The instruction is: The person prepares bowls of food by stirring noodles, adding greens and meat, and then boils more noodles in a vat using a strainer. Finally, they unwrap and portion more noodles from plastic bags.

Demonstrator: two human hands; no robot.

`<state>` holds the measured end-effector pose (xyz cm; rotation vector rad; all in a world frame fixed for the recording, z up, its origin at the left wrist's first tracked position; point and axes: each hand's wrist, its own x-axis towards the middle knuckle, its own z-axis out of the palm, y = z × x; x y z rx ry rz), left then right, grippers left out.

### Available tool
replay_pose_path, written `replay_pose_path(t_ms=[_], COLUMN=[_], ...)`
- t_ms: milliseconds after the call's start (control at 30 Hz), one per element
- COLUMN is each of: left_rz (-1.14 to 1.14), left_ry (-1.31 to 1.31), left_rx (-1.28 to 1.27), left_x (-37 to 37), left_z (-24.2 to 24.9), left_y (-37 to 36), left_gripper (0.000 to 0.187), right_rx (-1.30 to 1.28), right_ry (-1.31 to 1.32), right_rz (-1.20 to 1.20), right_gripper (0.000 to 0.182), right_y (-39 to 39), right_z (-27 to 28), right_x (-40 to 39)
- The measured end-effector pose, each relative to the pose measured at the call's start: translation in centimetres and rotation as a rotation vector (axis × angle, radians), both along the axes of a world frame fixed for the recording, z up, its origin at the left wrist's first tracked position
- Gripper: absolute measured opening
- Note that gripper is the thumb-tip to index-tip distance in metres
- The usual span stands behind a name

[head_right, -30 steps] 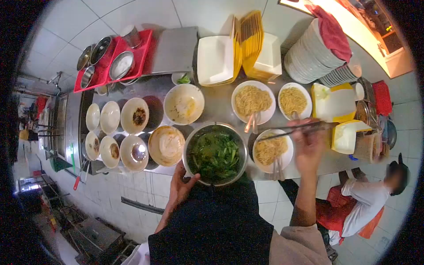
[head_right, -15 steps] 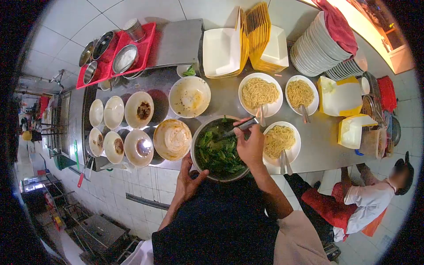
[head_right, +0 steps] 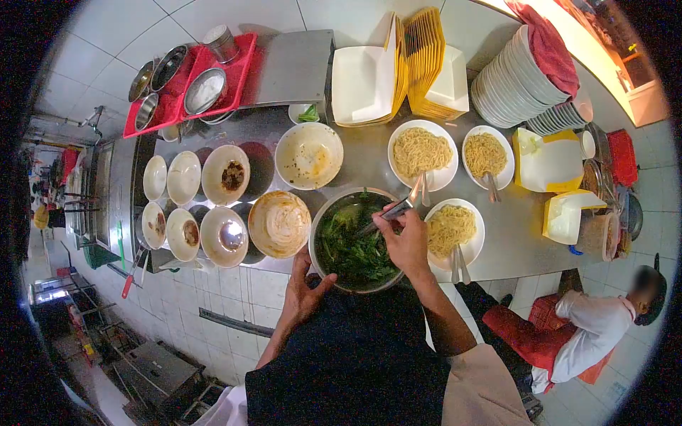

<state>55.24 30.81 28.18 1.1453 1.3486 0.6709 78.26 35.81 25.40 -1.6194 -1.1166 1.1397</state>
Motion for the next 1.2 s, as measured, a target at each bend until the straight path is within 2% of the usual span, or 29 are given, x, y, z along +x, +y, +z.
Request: replay_pose_path(t_ms=[200, 300, 367, 433, 500, 533, 567, 633, 800, 933, 1000, 1033, 1100, 1200], left_rz=[-0.019, -0.042, -0.053, -0.052, -0.048, -0.046, -0.044, -0.008, -0.035, -0.004, 0.012, 0.026, -0.006, -0.111], left_ry=[0.043, 0.081, 0.108, 0.097, 0.115, 0.131, 0.131, 0.047, 0.051, -0.029, -0.025, -0.02, 0.031, 0.162], left_rx=[0.053, 0.085, 0.109, 0.087, 0.085, 0.081, 0.083, 0.052, 0.022, -0.021, -0.014, -0.008, 0.024, 0.144], left_x=[-0.2, -0.2, -0.2, -0.2, -0.2, -0.2, -0.3, -0.4, -0.4, -0.3, -0.1, -0.1, -0.4, -1.0], left_z=[-0.5, -0.4, -0.4, -0.6, -0.6, -0.6, -0.8, -1.4, -0.3, -0.1, 0.4, 0.6, -0.4, -0.8], left_y=[0.0, 0.1, 0.1, 0.1, 0.1, 0.1, -0.1, -0.3, 0.2, 0.5, 0.6, 0.7, 0.6, 1.0], left_gripper=[0.052, 0.054, 0.055, 0.057, 0.058, 0.058, 0.058, 0.058, 0.059, 0.057, 0.056, 0.055, 0.052, 0.047], right_rx=[0.119, 0.193, 0.123, 0.162, 0.134, 0.017, 0.019, 0.042, -0.034, -0.06, 0.072, 0.073, 0.257, 0.21], right_ry=[0.126, 0.005, -0.192, -0.151, -0.131, -0.153, -0.153, 0.373, 0.583, 0.529, 0.345, 0.347, 0.131, 0.138], right_rz=[-0.007, 0.116, 0.291, 0.252, 0.103, 0.065, 0.067, -0.28, -0.37, -0.389, -0.141, -0.135, 0.41, 0.544], right_gripper=[0.022, 0.02, 0.018, 0.018, 0.019, 0.019, 0.019, 0.021, 0.022, 0.023, 0.022, 0.022, 0.024, 0.029], right_y=[0.2, -0.1, -0.7, -1.4, -1.5, -1.4, -1.4, -0.7, 0.0, 0.2, 0.4, 0.7, 1.1, 3.0], right_z=[0.2, 1.6, 3.7, 3.1, 2.6, 1.3, 0.8, 0.8, 1.9, 1.5, 1.8, 2.3, 3.5, 4.0], right_x=[-0.3, -0.6, -1.4, -2.2, -2.6, -2.0, -1.5, -0.8, 1.6, 2.1, 2.0, 1.9, 1.6, 1.4])
